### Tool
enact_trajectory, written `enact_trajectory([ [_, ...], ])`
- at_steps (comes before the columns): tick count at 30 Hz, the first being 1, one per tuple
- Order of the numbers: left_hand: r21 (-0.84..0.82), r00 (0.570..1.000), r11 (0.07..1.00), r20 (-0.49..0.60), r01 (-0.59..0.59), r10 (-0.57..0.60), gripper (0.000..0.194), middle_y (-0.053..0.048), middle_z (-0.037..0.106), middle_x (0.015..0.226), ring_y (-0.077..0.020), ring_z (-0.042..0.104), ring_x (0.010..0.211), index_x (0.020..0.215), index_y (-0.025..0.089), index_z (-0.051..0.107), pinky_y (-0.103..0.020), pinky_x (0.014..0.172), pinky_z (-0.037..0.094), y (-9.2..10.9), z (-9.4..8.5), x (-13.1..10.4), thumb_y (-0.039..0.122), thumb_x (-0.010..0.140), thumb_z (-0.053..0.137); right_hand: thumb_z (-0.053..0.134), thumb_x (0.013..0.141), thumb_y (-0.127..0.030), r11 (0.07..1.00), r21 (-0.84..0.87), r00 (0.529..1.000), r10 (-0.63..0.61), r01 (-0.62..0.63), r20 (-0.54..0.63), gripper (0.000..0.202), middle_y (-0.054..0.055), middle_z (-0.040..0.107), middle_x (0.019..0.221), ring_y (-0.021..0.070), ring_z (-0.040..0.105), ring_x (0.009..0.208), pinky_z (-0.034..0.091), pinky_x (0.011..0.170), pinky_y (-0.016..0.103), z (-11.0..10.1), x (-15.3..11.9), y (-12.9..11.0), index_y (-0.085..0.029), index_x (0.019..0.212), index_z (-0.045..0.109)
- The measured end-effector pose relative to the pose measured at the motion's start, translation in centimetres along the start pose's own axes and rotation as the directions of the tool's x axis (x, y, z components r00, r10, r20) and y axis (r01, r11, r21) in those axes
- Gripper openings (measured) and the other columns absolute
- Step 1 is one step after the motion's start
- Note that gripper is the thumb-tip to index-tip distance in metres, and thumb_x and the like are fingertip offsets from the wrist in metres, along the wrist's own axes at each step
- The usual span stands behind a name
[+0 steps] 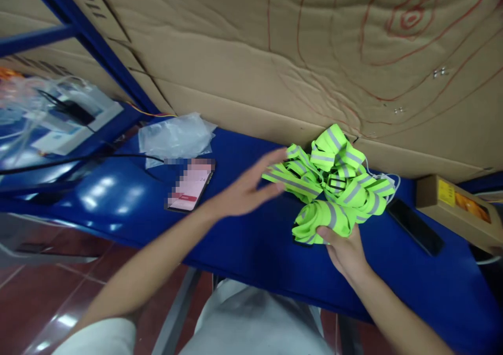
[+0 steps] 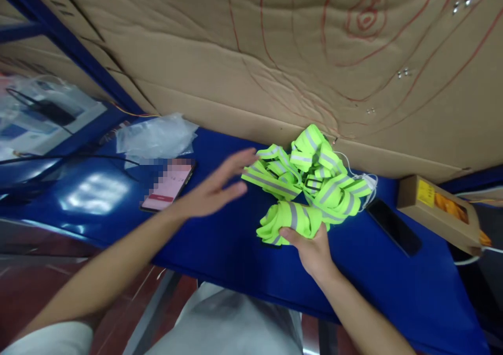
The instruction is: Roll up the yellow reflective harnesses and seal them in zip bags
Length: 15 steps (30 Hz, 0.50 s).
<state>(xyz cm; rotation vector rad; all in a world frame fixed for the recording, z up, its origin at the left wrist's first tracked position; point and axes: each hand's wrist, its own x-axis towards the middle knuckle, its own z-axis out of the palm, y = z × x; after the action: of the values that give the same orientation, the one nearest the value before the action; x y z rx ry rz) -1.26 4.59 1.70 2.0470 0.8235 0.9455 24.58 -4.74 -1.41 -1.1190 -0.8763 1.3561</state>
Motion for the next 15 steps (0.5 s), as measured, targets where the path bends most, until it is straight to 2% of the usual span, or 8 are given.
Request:
enact_trajectory([
  [2,0.309,0.968,0.931,-0.215,0.193,-0.129,0.065,-0.016,0.049,0.155,-0.0322,0.05,0.141,0.156,0.023,0.035,-0.052,0.116,0.041,-1.5,-4.9,-0.1,0.049,0.099,0.054,0.099,0.056,-0.028,0.999,0.037,0.998,-0.013,0.015,-0.054,0.062,0.005,0.081,0.104,0.0265,0.078,0.088,0.065,0.082,0.039,-0.3,0.1,-0.5,-0.024,0.113,0.073],
  [3,0.479,0.926,0.809,-0.319,0.34,-0.2,0.065,-0.019,0.049,0.154,-0.0355,0.048,0.141,0.155,0.019,0.038,-0.056,0.117,0.037,-2.4,-7.5,-0.4,0.047,0.098,0.055,0.099,0.056,-0.027,0.999,0.049,0.998,-0.012,0.015,-0.069,0.062,0.005,0.081,0.106,0.0265,0.078,0.089,0.065,0.082,0.04,-0.4,0.2,-0.6,-0.025,0.113,0.073],
  [6,0.684,0.68,0.191,-0.571,0.704,-0.46,0.067,-0.021,0.044,0.157,-0.0442,0.041,0.143,0.155,0.014,0.037,-0.067,0.112,0.032,-4.8,-14.4,-2.4,0.042,0.096,0.055,0.098,0.059,-0.025,0.999,0.038,0.996,-0.013,0.016,-0.085,0.062,0.007,0.079,0.113,0.0279,0.077,0.096,0.064,0.087,0.042,-0.6,0.6,-0.5,-0.024,0.115,0.072],
  [7,0.67,0.627,0.121,-0.596,0.733,-0.502,0.066,-0.025,0.047,0.154,-0.0474,0.043,0.14,0.15,0.007,0.042,-0.069,0.108,0.034,-5.5,-16.1,-3.1,0.039,0.094,0.058,0.097,0.06,-0.026,1.0,0.022,0.996,-0.013,0.015,-0.083,0.062,0.008,0.079,0.115,0.0285,0.077,0.098,0.063,0.089,0.042,-0.6,0.7,-0.4,-0.024,0.117,0.072],
  [9,0.631,0.54,0.036,-0.631,0.775,-0.557,0.061,-0.031,0.057,0.141,-0.0514,0.052,0.128,0.136,-0.003,0.053,-0.074,0.098,0.036,-6.7,-18.5,-4.5,0.036,0.09,0.063,0.097,0.06,-0.029,1.0,-0.007,0.997,-0.003,0.002,-0.072,0.064,0.009,0.079,0.113,0.0296,0.076,0.1,0.063,0.089,0.043,-0.5,0.9,-0.2,-0.022,0.119,0.072],
  [11,0.616,0.497,0.0,-0.637,0.788,-0.589,0.056,-0.027,0.065,0.129,-0.0497,0.055,0.123,0.125,-0.003,0.06,-0.077,0.096,0.034,-7.8,-19.7,-5.5,0.04,0.089,0.065,0.098,0.06,-0.033,0.999,-0.024,0.997,0.022,-0.024,-0.069,0.067,0.009,0.08,0.107,0.0305,0.076,0.098,0.062,0.089,0.044,-0.4,0.9,-0.1,-0.021,0.12,0.072],
  [13,0.632,0.513,0.023,-0.607,0.775,-0.607,0.05,-0.025,0.069,0.12,-0.0479,0.056,0.121,0.113,-0.002,0.065,-0.079,0.095,0.03,-8.7,-20.2,-5.9,0.043,0.089,0.064,0.098,0.059,-0.037,0.998,-0.03,0.996,0.046,-0.049,-0.076,0.07,0.009,0.081,0.102,0.0309,0.077,0.097,0.062,0.09,0.046,-0.2,1.0,-0.2,-0.021,0.122,0.072],
  [15,0.671,0.589,0.113,-0.543,0.733,-0.598,0.048,-0.026,0.07,0.113,-0.0477,0.055,0.121,0.102,-0.002,0.067,-0.083,0.093,0.024,-9.3,-20.5,-6.1,0.044,0.09,0.061,0.098,0.059,-0.038,0.997,-0.03,0.994,0.068,-0.07,-0.081,0.07,0.009,0.081,0.101,0.0308,0.077,0.097,0.062,0.091,0.046,0.0,1.0,-0.3,-0.021,0.123,0.072],
])
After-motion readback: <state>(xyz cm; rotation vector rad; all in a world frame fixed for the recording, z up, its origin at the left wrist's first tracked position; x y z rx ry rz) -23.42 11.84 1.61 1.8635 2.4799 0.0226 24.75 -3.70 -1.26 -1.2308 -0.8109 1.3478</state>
